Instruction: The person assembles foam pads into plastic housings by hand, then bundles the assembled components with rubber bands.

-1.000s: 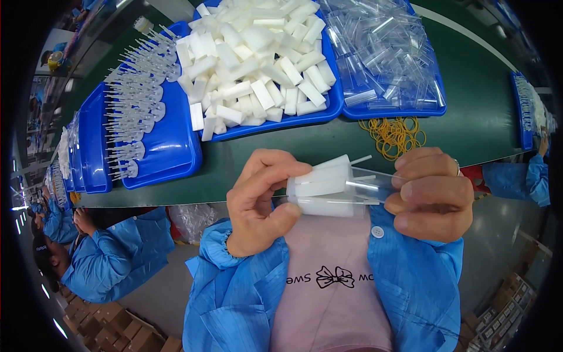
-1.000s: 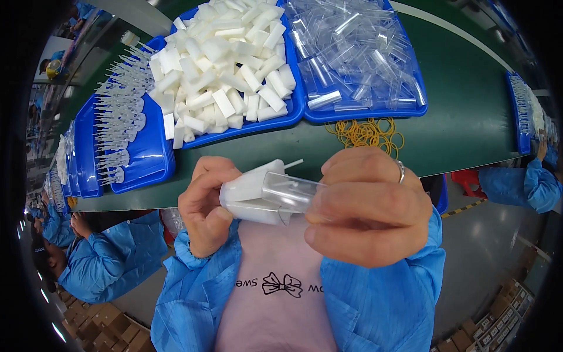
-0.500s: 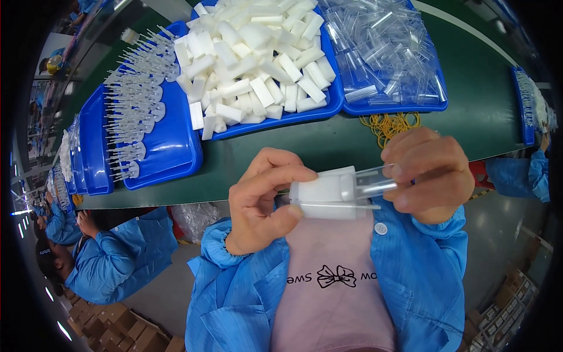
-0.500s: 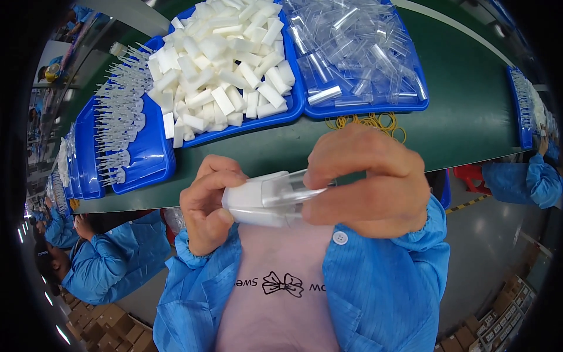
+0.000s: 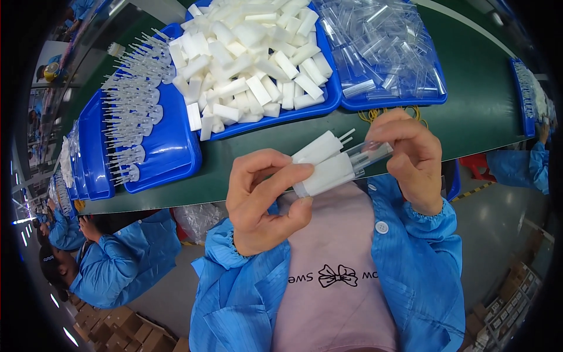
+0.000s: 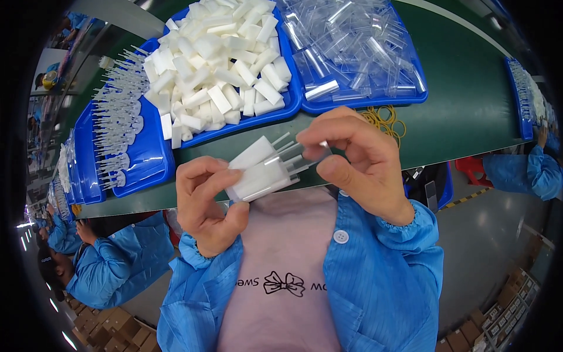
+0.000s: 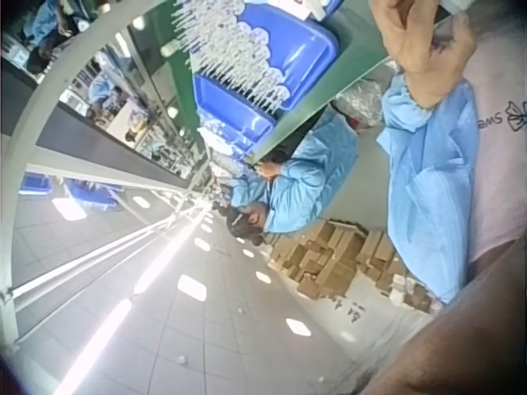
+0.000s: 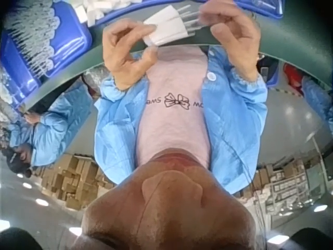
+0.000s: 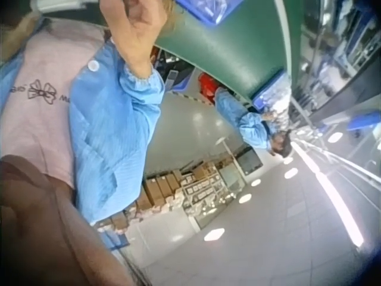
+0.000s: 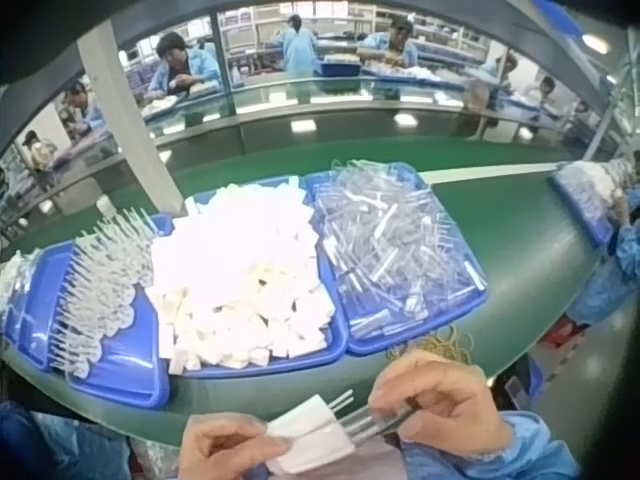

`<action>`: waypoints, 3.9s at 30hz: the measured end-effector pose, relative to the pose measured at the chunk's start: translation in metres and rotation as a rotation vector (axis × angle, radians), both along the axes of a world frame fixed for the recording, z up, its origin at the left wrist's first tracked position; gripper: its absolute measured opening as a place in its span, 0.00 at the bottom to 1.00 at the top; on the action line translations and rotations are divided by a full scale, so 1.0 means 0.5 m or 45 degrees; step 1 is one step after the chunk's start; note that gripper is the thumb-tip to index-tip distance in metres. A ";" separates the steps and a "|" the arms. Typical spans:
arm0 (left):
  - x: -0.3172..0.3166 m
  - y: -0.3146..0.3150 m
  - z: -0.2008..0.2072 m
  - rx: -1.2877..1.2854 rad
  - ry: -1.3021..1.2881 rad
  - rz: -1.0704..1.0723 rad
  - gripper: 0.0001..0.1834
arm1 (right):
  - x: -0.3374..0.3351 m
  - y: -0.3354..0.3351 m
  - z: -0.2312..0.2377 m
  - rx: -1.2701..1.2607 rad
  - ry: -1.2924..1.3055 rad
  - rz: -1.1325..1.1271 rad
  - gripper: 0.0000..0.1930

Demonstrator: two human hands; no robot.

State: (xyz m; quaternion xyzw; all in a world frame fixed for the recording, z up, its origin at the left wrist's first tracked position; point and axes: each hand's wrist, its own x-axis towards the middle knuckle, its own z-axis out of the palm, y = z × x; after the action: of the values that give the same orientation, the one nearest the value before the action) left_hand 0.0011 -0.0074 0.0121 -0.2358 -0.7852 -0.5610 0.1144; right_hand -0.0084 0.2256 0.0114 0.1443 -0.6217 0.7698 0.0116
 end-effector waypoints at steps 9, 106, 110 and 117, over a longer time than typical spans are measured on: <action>-0.002 0.013 -0.026 0.649 -0.434 -0.022 0.37 | 0.002 -0.004 -0.004 -0.210 -0.126 -0.050 0.13; -0.009 0.027 -0.022 -0.044 0.029 0.116 0.27 | -0.069 -0.072 0.007 -0.021 0.051 -0.265 0.21; -0.006 0.027 -0.009 -0.087 0.123 0.130 0.27 | -0.065 -0.064 0.025 -0.115 -0.055 -0.145 0.21; -0.006 0.037 0.009 -0.187 0.154 0.195 0.26 | -0.057 -0.043 0.026 -0.267 -0.153 -0.016 0.21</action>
State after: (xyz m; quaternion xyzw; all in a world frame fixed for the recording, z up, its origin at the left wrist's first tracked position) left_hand -0.0017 0.0109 0.0165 -0.2162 -0.8317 -0.4762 0.1866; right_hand -0.0367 0.2041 0.0244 0.0918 -0.5381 0.8379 -0.0058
